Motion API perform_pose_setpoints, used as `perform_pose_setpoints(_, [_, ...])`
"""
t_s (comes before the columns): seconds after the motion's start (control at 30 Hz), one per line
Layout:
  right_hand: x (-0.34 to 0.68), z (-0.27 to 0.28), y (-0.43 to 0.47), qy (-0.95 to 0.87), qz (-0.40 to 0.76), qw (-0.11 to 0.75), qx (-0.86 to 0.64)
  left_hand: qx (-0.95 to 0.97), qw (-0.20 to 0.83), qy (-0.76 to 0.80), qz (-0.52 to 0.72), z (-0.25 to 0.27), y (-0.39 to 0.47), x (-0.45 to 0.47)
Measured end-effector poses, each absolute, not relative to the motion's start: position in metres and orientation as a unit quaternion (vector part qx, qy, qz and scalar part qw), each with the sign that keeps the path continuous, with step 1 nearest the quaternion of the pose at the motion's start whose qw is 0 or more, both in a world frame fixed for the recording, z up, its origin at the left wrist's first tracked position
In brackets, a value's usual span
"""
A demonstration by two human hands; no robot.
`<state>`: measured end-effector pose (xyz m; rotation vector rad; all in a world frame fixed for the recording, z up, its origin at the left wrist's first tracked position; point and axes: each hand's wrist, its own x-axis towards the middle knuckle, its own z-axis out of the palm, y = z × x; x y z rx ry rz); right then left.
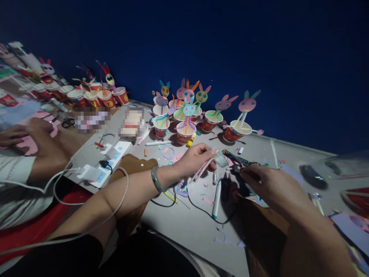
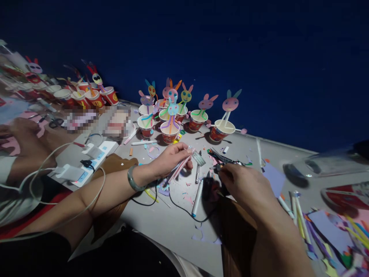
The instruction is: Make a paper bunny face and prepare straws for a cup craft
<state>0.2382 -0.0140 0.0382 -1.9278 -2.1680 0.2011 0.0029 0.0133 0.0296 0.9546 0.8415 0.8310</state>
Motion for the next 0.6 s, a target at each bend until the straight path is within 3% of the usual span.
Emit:
perform_pose_setpoints(0.1, [0.232, 0.040, -0.018, -0.757, 0.098, -0.041, -0.644, 0.433, 0.714, 0.394, 0.385, 0.030, 0.014, 0.003])
perform_pose_setpoints(0.17, [0.232, 0.047, -0.020, -0.741, 0.080, -0.079, -0.662, 0.430, 0.709, 0.396, 0.394, 0.029, 0.015, 0.003])
perform_pose_setpoints(0.37, [0.274, 0.064, -0.007, -0.632, -0.027, -0.058, -0.772, 0.423, 0.713, 0.382, 0.409, 0.024, 0.019, 0.003])
perform_pose_setpoints(0.6, [0.295, 0.038, 0.019, -0.649, 0.071, -0.029, -0.757, 0.432, 0.721, 0.377, 0.389, 0.023, 0.017, 0.002])
